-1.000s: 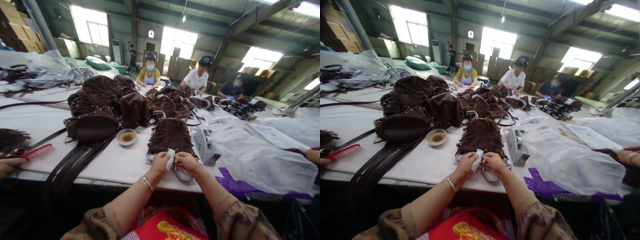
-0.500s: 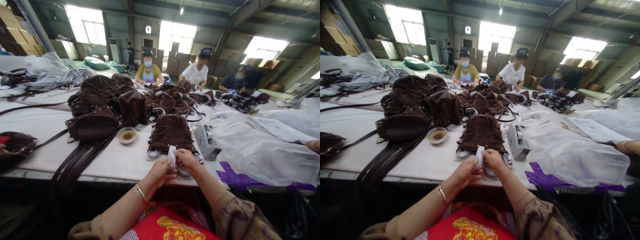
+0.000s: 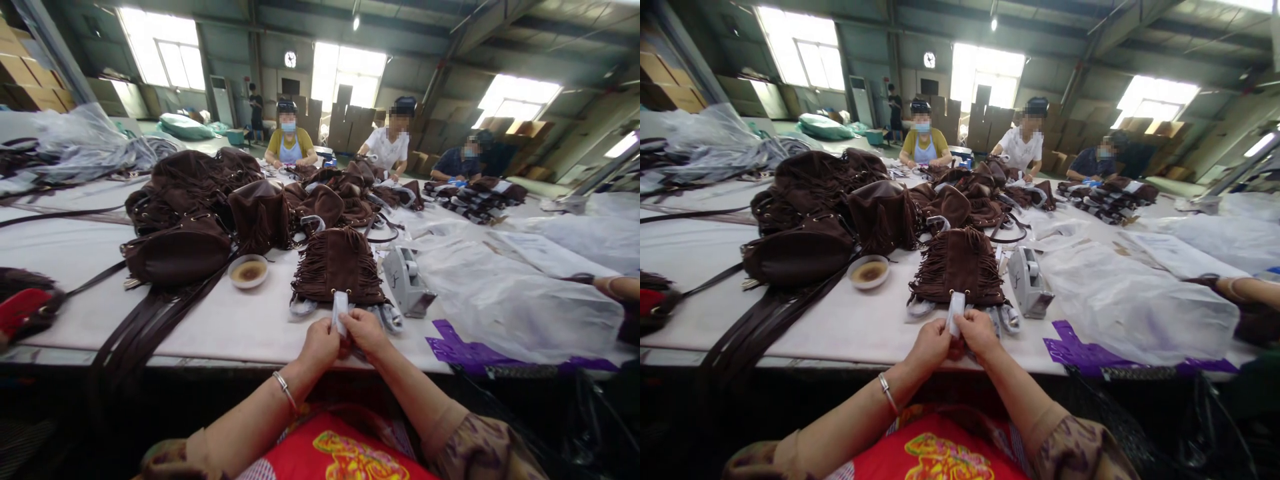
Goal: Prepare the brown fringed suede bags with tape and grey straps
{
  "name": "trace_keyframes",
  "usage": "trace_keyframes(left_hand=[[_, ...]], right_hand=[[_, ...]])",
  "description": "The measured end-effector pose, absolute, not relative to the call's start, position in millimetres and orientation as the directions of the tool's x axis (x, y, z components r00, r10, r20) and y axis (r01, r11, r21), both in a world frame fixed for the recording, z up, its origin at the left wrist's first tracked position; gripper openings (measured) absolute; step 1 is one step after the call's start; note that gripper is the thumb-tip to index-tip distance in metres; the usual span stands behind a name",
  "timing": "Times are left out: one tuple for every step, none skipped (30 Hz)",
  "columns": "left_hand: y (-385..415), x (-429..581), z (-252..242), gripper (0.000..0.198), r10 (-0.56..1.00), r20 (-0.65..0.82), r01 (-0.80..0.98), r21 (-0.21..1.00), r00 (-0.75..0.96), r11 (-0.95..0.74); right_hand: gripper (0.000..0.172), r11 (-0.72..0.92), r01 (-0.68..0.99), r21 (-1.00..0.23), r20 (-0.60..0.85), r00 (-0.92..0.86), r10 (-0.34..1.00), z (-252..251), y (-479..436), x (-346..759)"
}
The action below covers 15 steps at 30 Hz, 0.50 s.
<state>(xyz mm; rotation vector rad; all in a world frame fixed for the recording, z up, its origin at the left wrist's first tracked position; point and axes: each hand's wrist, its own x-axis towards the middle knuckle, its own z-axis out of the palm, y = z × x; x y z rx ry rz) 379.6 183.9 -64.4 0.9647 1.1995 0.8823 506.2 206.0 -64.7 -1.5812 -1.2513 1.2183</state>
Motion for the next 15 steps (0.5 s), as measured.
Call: trace_keyframes(left_hand=[[183, 378, -63, 0.020, 0.929, -0.323, -0.106, 0.932, 0.181, 0.346], [182, 375, -62, 0.021, 0.928, -0.308, -0.182, 0.920, 0.211, 0.346], [181, 374, -60, 0.024, 0.925, -0.294, -0.257, 0.900, 0.239, 0.352], [180, 372, -58, 0.028, 0.922, -0.285, -0.321, 0.875, 0.262, 0.362], [180, 372, -56, 0.034, 0.918, -0.287, -0.355, 0.857, 0.274, 0.374], [181, 372, -56, 0.039, 0.915, -0.299, -0.355, 0.853, 0.271, 0.384], [181, 373, -55, 0.043, 0.915, -0.317, -0.328, 0.862, 0.249, 0.388], [183, 374, -56, 0.047, 0.918, -0.334, -0.284, 0.878, 0.213, 0.385], [184, 376, -58, 0.050, 0.924, -0.342, -0.236, 0.896, 0.171, 0.376], [186, 378, -60, 0.052, 0.928, -0.347, -0.190, 0.911, 0.133, 0.367], [187, 379, -62, 0.052, 0.933, -0.346, -0.151, 0.921, 0.103, 0.358], [189, 380, -65, 0.052, 0.936, -0.340, -0.124, 0.929, 0.086, 0.349], [191, 380, -67, 0.052, 0.939, -0.334, -0.104, 0.934, 0.079, 0.341], [193, 379, -69, 0.053, 0.941, -0.329, -0.086, 0.938, 0.075, 0.335], [196, 378, -71, 0.053, 0.943, -0.325, -0.070, 0.942, 0.071, 0.329]], right_hand=[[0.039, -0.218, 0.243, -0.945, -0.204, 0.079, 0.976, -64, 206, 506], [0.037, -0.211, 0.241, -0.947, -0.194, 0.092, 0.977, -64, 207, 505], [0.036, -0.205, 0.240, -0.949, -0.187, 0.095, 0.978, -63, 207, 505], [0.035, -0.200, 0.239, -0.950, -0.183, 0.094, 0.979, -62, 207, 505], [0.034, -0.198, 0.238, -0.951, -0.181, 0.092, 0.979, -62, 208, 505], [0.034, -0.197, 0.237, -0.951, -0.180, 0.091, 0.979, -61, 208, 505], [0.033, -0.196, 0.235, -0.952, -0.180, 0.091, 0.980, -61, 208, 505], [0.033, -0.194, 0.232, -0.953, -0.178, 0.092, 0.980, -61, 207, 504], [0.033, -0.191, 0.229, -0.954, -0.175, 0.090, 0.980, -61, 206, 503], [0.034, -0.188, 0.225, -0.956, -0.173, 0.085, 0.981, -61, 205, 503], [0.035, -0.185, 0.223, -0.957, -0.172, 0.075, 0.982, -60, 204, 504], [0.036, -0.183, 0.222, -0.958, -0.173, 0.063, 0.983, -58, 204, 505], [0.038, -0.182, 0.221, -0.958, -0.174, 0.053, 0.983, -54, 203, 509], [0.039, -0.167, 0.229, -0.959, -0.160, 0.048, 0.986, -49, 204, 516], [0.039, -0.130, 0.250, -0.960, -0.120, 0.055, 0.991, -42, 207, 527]])
